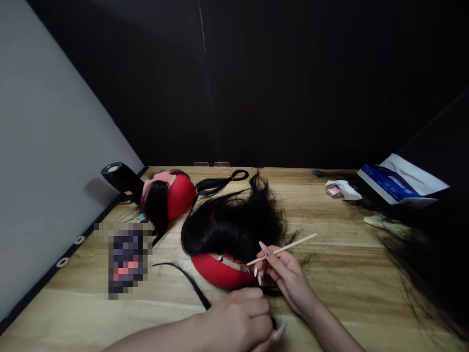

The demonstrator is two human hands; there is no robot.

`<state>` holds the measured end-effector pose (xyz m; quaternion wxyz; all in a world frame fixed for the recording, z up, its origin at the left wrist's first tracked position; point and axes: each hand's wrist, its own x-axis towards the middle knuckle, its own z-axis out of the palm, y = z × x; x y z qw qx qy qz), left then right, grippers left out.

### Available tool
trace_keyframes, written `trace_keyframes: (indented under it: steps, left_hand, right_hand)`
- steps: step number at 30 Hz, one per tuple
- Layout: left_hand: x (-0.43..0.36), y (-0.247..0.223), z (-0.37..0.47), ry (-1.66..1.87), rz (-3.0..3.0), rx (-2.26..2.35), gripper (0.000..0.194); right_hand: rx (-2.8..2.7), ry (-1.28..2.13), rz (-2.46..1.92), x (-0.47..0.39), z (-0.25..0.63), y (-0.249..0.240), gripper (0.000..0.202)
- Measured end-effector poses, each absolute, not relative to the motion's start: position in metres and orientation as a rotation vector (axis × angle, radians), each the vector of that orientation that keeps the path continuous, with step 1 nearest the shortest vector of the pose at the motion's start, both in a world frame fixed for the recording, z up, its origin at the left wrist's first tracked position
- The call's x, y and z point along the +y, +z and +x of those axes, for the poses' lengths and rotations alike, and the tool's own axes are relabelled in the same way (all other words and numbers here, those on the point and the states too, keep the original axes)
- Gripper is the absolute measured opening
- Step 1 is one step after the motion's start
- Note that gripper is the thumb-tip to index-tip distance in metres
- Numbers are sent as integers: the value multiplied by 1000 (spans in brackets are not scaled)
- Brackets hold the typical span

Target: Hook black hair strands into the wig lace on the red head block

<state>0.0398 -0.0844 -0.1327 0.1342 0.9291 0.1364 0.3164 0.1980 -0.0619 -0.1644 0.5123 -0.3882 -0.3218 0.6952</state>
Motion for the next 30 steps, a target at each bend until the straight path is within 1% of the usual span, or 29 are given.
trace_keyframes:
  steps: [9,15,24,30]
  left_hand:
    - [-83,-140,48,1172,2824,345,36]
    - [-86,-142,50,1110,2890,299,35]
    - [-87,-142,51,1152,2827,310,34]
    - [-88,-145,49,1043,2903,311,34]
  right_hand:
    - [-837,1697,-942,-67,203,-147,38]
    - [-912,1665,-940,-69,205,-147,37]
    - [-1014,1639,-939,-66,206,-155,39]
    - [-1027,1622,-979,-67,206,-154,40]
